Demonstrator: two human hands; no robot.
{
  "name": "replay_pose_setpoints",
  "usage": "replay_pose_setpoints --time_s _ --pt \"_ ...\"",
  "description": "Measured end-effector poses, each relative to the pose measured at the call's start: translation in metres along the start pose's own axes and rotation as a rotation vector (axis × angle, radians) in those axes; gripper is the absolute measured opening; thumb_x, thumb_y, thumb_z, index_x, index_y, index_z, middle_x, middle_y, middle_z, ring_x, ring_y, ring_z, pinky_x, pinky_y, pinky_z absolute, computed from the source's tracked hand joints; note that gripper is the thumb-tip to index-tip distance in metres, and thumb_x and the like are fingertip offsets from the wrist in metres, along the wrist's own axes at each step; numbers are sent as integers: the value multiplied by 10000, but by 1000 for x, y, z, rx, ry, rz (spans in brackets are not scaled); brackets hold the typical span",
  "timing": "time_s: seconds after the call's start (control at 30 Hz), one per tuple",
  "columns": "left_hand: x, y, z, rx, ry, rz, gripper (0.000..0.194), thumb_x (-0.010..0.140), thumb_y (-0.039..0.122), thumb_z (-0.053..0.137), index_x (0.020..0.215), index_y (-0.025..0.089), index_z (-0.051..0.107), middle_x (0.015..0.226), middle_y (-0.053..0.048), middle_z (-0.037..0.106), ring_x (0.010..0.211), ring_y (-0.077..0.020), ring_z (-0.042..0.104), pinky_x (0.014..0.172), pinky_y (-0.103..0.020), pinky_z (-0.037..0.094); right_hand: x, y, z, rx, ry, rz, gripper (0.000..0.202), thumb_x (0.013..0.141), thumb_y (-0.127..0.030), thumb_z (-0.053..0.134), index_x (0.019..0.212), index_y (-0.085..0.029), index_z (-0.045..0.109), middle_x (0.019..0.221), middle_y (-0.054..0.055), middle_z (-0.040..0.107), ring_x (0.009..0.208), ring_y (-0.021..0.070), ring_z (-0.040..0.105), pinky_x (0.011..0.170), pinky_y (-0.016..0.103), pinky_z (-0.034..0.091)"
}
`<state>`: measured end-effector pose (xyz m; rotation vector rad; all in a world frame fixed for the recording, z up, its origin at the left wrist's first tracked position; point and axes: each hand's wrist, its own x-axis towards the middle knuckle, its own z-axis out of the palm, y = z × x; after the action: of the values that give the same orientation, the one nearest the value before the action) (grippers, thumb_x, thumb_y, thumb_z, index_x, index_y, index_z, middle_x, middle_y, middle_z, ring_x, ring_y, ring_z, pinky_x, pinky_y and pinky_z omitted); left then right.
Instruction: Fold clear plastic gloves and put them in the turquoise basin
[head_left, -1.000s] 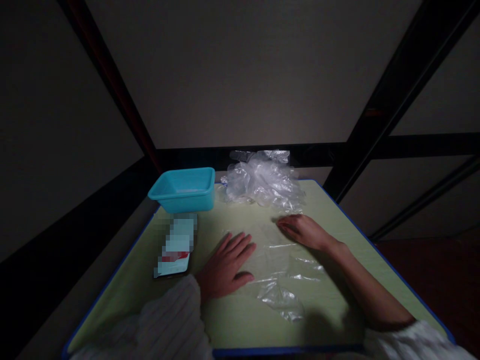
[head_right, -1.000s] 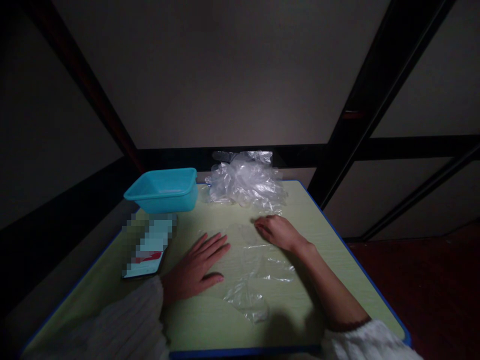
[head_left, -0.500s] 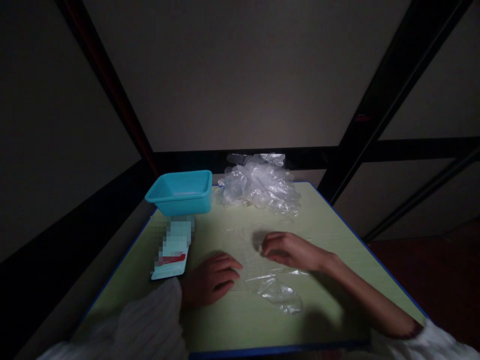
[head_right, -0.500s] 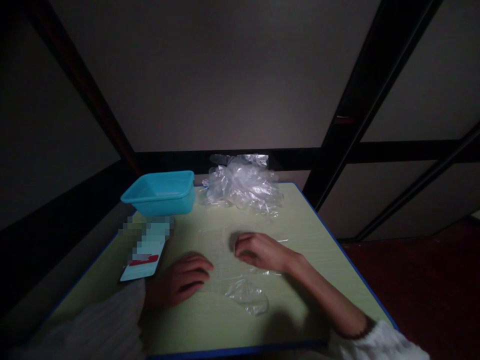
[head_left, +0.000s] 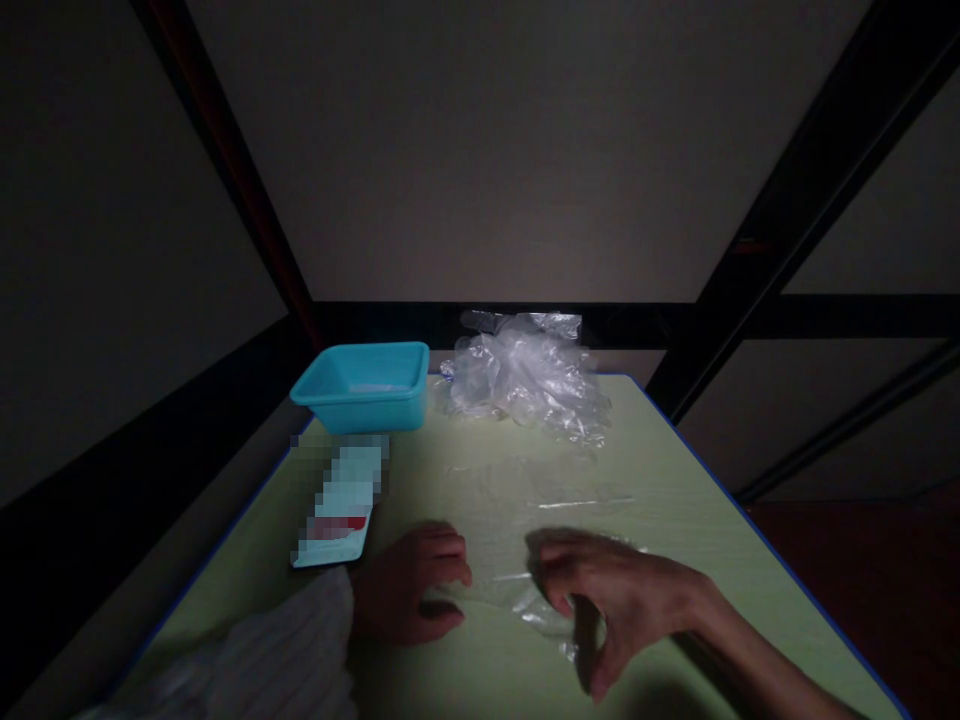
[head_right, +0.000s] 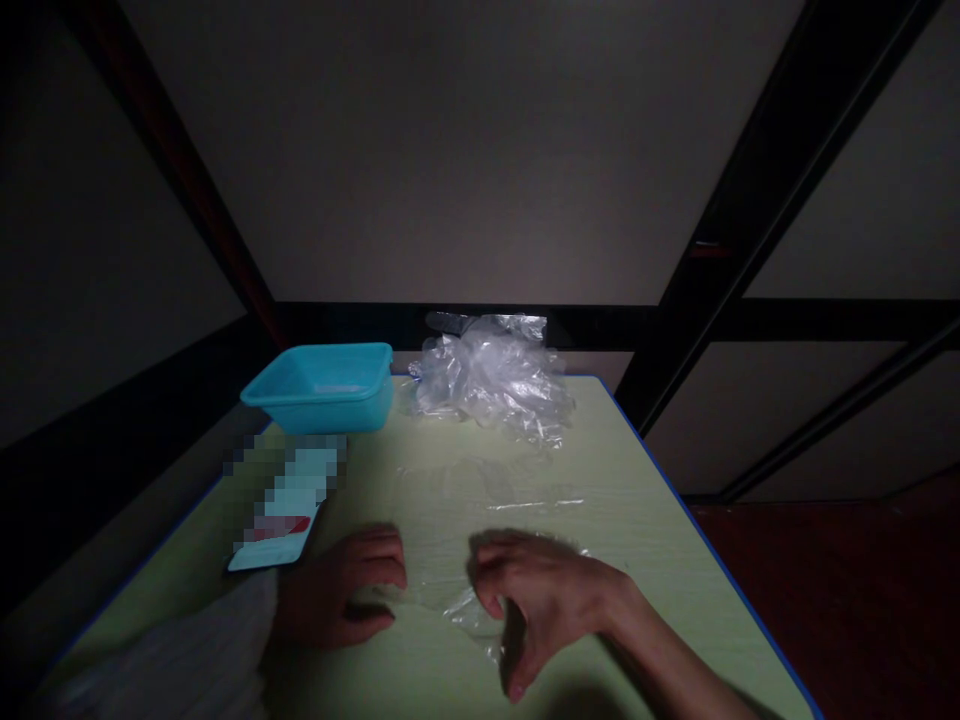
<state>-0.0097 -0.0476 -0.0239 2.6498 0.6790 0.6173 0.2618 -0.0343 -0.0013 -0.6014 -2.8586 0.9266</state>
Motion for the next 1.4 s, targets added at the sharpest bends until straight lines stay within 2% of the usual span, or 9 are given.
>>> replay_pose_setpoints --time_s 0.17,0.3,0.4,0.67,0.83,1.03,1.1,1.23,1.4 --pt "0 0 0 3 -9 -20 154 696 232 622 813 188 533 755 -22 571 716 -170 514 719 -309 425 -3 -11 -6 -20 -15 9 316 474 -246 748 711 -183 550 785 -11 520 782 177 497 784 345 411" --pt "1 0 0 0 10 -10 64 740 220 575 781 193 534 733 -20 569 701 -163 507 692 -293 421 -3 -15 -10 37 -8 -5 170 523 -109 642 615 -180 519 683 -29 478 712 148 487 782 314 430" --pt "1 -2 2 -5 16 9 35 762 215 551 761 192 524 722 -21 568 694 -159 503 694 -288 415 -3 -15 -10 69 15 -8 169 523 -35 570 580 -177 499 662 -28 463 670 133 471 745 284 442" --pt "3 0 0 -19 -12 -13 54 774 200 539 724 193 520 708 -16 571 676 -154 490 671 -280 390 -8 -10 -15 234 72 54 181 627 -15 500 699 -159 583 692 2 551 685 136 520 668 259 439" --pt "6 1 0 -51 2 -25 143 805 116 464 684 183 499 674 -10 547 656 -140 486 637 -251 369 -8 -6 -21 320 182 160 101 751 -96 497 743 -155 579 714 11 577 668 130 531 618 243 418" --pt "7 0 2 -147 -14 -184 115 779 111 468 689 171 506 621 19 483 597 -121 457 569 -222 350 -7 2 -21 546 317 276 131 850 -285 500 792 -168 511 636 -24 505 572 111 492 538 234 391" --pt "6 -1 2 -188 -12 -259 81 758 113 471 755 170 528 637 25 486 595 -118 457 564 -216 357 -5 6 -19 623 374 300 193 847 -363 521 838 -173 493 651 -31 494 554 105 490 522 233 397" --pt "4 -2 5 -265 3 -372 187 736 118 473 904 167 540 669 30 494 606 -119 463 568 -213 381 -1 14 -15 641 513 345 313 827 -477 533 885 -173 486 688 -31 470 549 100 484 509 236 395" --pt "5 -1 7 -316 11 -418 249 749 115 474 986 163 534 675 33 488 607 -117 464 559 -212 391 1 21 -11 621 579 319 380 776 -449 605 1019 -190 468 734 -14 518 609 123 514 558 259 403"
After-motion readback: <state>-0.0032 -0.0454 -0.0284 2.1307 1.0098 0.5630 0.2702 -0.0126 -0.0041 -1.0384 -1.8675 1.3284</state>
